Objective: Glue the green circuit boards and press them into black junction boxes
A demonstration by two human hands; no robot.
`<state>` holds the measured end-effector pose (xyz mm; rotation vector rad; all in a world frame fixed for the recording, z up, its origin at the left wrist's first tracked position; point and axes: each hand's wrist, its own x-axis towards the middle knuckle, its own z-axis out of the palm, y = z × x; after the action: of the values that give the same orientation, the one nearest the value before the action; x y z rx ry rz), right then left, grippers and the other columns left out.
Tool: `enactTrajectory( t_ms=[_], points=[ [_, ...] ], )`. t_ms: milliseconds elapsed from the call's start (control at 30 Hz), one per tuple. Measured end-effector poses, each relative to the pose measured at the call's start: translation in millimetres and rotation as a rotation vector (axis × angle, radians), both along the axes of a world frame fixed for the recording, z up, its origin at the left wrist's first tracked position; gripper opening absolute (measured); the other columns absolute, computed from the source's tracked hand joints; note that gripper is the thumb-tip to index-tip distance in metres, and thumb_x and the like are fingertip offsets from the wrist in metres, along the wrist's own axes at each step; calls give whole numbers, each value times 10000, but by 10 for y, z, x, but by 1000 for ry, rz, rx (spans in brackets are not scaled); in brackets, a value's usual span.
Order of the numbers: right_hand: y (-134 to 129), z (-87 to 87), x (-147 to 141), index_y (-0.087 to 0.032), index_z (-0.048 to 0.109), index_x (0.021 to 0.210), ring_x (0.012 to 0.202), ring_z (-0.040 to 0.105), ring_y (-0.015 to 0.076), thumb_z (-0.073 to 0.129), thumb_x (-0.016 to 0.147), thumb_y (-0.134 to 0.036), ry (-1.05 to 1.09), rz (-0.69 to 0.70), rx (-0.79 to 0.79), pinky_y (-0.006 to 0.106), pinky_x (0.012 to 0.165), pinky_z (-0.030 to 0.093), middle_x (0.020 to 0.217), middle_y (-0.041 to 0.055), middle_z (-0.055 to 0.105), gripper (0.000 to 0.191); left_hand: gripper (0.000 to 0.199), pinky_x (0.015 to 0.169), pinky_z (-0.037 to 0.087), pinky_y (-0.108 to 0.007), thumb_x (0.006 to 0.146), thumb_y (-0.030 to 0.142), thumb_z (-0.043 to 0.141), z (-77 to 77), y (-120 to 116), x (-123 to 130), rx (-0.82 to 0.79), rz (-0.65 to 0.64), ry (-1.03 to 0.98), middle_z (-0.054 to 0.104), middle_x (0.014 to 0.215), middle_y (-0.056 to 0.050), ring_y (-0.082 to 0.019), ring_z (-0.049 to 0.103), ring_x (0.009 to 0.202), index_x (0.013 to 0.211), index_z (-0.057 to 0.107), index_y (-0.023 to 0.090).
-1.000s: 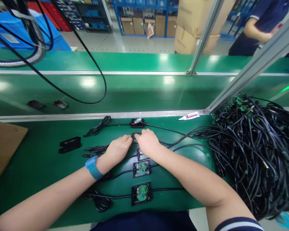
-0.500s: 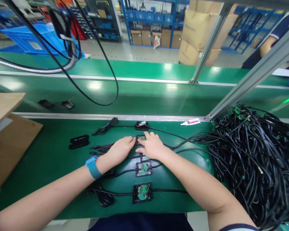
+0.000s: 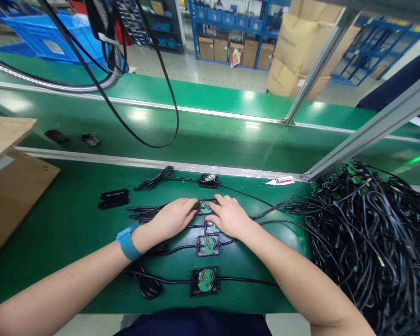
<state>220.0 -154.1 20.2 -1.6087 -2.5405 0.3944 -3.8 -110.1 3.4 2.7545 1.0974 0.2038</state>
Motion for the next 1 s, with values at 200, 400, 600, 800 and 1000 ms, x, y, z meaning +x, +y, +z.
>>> enactTrajectory(
  t_ms=[200,400,600,800,1000],
  points=[
    [164,-149,-103,-154,778,1034,1081,638,224,611,959,-288,107,-203,8,335,1008,477,1194,132,696,227,445,879,550,-455,932,406,578,11,18,26,-16,3,-79,660,1081,-154,-302,636,1001,1267,550,116],
    [304,-20,-244,-184,774,1000,1005,670,226,672,906,-327,-41,-265,-137,309,886,506,1108,98,702,199,382,923,555,-424,946,370,596,-86,147,65,-127,-28,-176,609,1161,-133,-269,624,1047,1251,568,142],
    [367,163,-373,-155,761,959,918,686,233,602,904,-209,-230,-259,-216,301,767,500,1045,123,684,177,371,991,531,-439,909,323,666,-184,229,47,-188,-82,-324,630,1201,-108,-260,606,1125,1229,547,178],
    [391,190,-381,-135,759,985,892,679,226,540,932,-165,-296,-168,-240,296,730,487,1035,137,669,228,247,969,545,-447,908,291,663,-144,193,74,-136,-85,-225,651,1177,-125,-280,620,1117,1113,628,158],
    [377,100,-317,-140,757,959,896,664,214,526,954,-197,-271,-125,-189,287,751,478,1014,122,666,238,220,987,546,-440,906,247,656,-149,157,124,-148,-29,-186,628,1182,-132,-277,624,1105,1098,671,139]
  ],
)
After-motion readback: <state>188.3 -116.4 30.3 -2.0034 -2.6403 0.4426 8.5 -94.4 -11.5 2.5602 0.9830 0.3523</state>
